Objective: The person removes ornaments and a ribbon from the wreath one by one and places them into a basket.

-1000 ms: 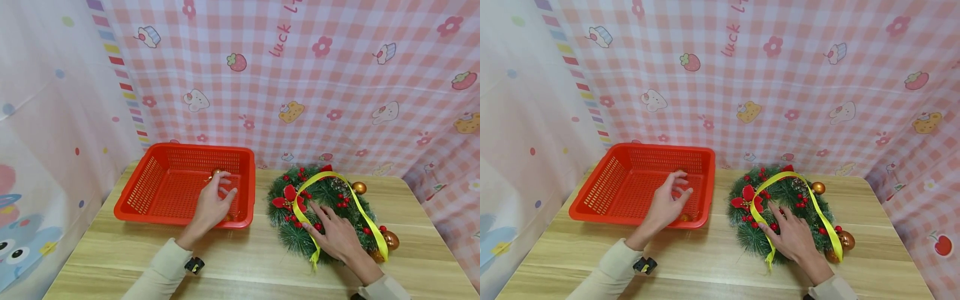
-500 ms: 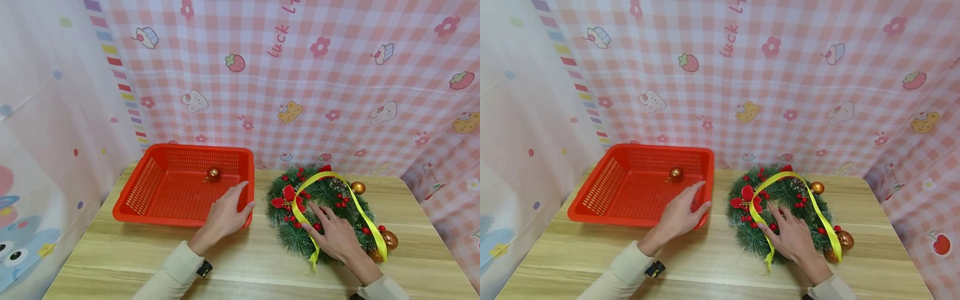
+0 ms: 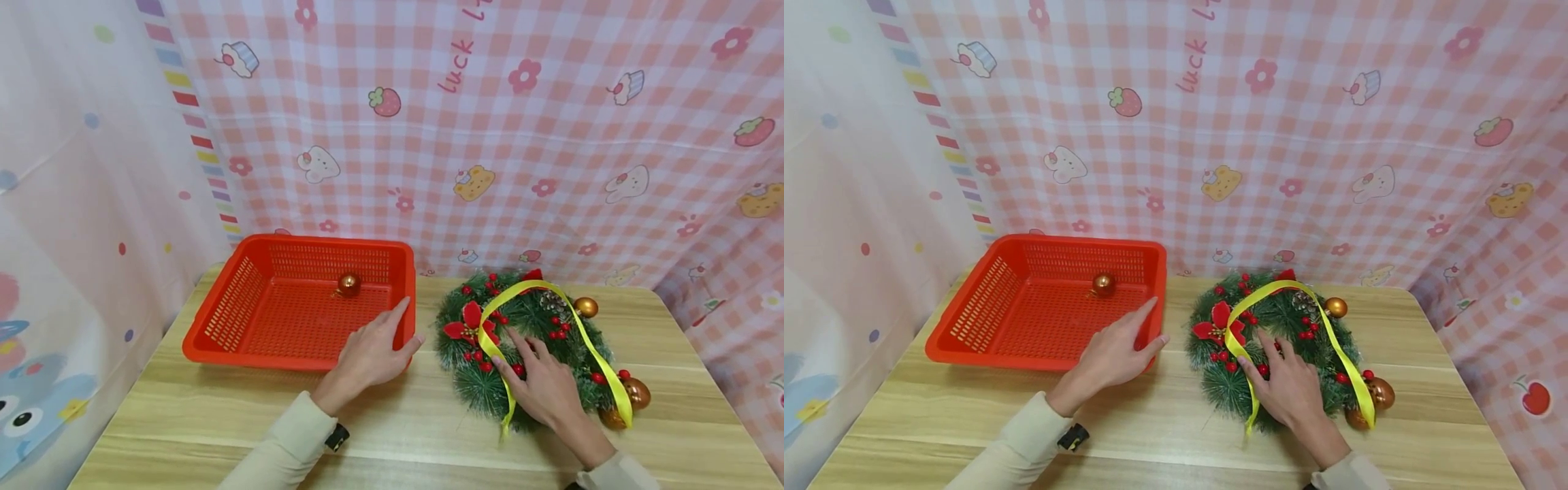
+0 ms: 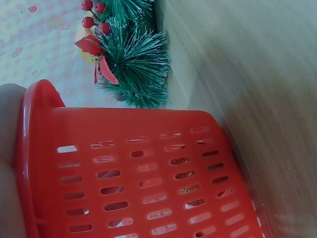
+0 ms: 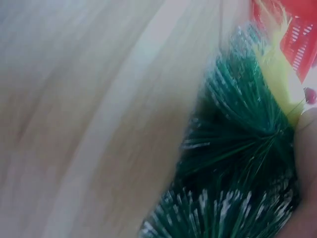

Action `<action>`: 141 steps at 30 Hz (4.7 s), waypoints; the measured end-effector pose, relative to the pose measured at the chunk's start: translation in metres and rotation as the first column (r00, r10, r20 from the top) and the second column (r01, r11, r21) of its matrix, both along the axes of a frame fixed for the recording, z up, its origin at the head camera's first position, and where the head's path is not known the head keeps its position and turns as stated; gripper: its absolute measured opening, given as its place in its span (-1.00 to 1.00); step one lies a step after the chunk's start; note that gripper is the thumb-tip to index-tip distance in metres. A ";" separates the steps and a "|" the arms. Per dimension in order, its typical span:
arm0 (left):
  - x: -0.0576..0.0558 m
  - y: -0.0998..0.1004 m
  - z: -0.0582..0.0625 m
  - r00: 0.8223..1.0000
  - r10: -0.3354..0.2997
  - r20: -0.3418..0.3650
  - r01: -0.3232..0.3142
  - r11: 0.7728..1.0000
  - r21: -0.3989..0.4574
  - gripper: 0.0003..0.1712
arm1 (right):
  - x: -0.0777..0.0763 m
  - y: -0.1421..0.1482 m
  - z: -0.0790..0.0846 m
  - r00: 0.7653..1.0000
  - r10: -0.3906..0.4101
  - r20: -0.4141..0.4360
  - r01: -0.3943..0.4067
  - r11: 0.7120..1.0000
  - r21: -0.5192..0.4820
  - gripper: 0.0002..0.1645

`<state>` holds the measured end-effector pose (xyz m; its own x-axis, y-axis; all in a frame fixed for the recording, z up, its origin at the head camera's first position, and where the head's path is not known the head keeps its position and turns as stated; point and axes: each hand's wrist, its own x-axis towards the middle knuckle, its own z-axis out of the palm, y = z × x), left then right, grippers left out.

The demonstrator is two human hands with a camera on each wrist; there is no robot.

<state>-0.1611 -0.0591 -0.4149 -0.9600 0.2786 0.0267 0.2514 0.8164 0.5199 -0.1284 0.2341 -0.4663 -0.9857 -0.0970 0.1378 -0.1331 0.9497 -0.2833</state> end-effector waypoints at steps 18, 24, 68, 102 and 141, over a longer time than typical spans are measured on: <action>-0.003 0.000 -0.001 1.000 -0.022 0.021 0.024 0.998 -0.051 -0.21 | -0.003 -0.032 0.013 0.985 -0.110 0.129 0.128 0.982 -0.138 0.03; -0.003 0.000 -0.003 1.000 -0.014 0.026 0.016 0.998 -0.067 -0.20 | 0.006 -0.012 0.028 0.990 0.104 0.098 -0.088 0.984 -0.155 -0.04; -0.001 0.002 -0.003 0.999 -0.033 -0.008 0.032 0.998 -0.053 -0.22 | 0.016 0.017 0.017 0.980 0.169 0.104 -0.181 0.977 0.111 0.33; -0.003 0.001 -0.001 1.000 -0.019 0.014 0.020 0.998 -0.063 -0.21 | 0.008 0.058 0.056 0.905 0.423 0.037 -0.412 0.897 -0.161 -0.10; -0.004 0.001 -0.002 0.999 -0.031 -0.012 0.030 0.998 -0.058 -0.22 | 0.010 -0.046 0.016 0.982 -0.101 0.161 0.075 0.984 0.165 0.34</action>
